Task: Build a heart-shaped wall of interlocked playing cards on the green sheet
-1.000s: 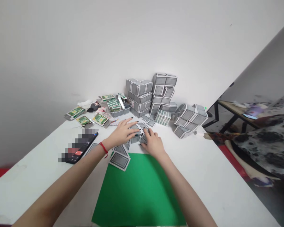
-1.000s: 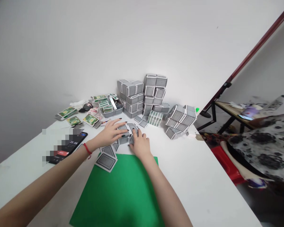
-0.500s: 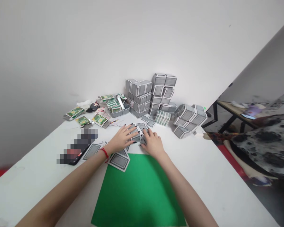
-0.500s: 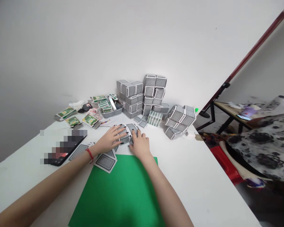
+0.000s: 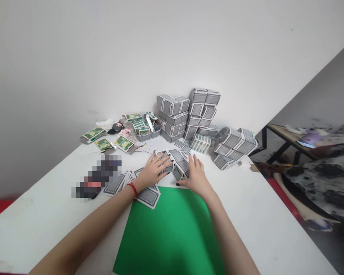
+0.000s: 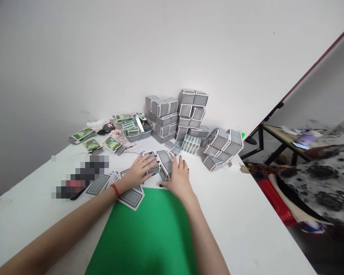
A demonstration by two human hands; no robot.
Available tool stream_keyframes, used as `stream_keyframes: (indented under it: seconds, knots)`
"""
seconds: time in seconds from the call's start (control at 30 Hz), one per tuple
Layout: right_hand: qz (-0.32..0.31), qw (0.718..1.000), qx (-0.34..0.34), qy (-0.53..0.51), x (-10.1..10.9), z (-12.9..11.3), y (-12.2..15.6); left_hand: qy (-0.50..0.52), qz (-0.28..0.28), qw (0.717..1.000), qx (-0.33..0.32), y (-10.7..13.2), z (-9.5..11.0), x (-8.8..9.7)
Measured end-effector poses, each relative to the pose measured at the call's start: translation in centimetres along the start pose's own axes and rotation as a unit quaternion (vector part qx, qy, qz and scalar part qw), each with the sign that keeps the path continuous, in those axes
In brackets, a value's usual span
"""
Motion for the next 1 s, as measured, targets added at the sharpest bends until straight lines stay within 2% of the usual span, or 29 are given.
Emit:
stream_keyframes:
  seconds: [0.13, 0.2, 0.33, 0.53, 0.7, 0.83, 1.0]
  knots:
    - [0.159, 0.979, -0.037, -0.120, 3.1, 2.1, 3.0, 0.002, 0.002, 1.000, -0.002, 0.1, -0.2, -0.3]
    - [0.186, 0.968, -0.049, -0.159, 3.1, 2.1, 4.5, 0.003, 0.005, 1.000, -0.001, 0.1, -0.2, -0.3]
    - [0.175, 0.973, -0.040, -0.145, 1.3, 0.1, 6.2, 0.007, 0.007, 1.000, 0.000, 0.2, -0.2, -0.3]
    - [0.185, 0.983, -0.017, 0.011, -0.8, -2.7, 7.7, 0.002, 0.008, 1.000, 0.005, 0.3, 0.1, -0.1]
    - [0.165, 0.982, -0.013, 0.086, -2.4, -3.2, 7.4, 0.005, 0.024, 1.000, 0.000, 0.4, 0.1, 0.0]
    - [0.170, 0.977, 0.015, 0.129, -2.8, -3.6, 7.0, 0.000, 0.029, 1.000, -0.011, 0.5, 0.1, -0.1]
    - [0.143, 0.967, 0.037, 0.207, -3.3, -4.0, 6.5, 0.008, 0.037, 0.999, -0.024, 0.4, 0.3, 0.2]
Point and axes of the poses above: each hand's wrist, its own y-axis away from the middle knuckle, its own x-axis out of the back of the hand, z = x × y, the point moved 9 cm from there along -y, towards the middle knuckle, and after that the axes turned 4 degrees about x, right-handed, at the moved point
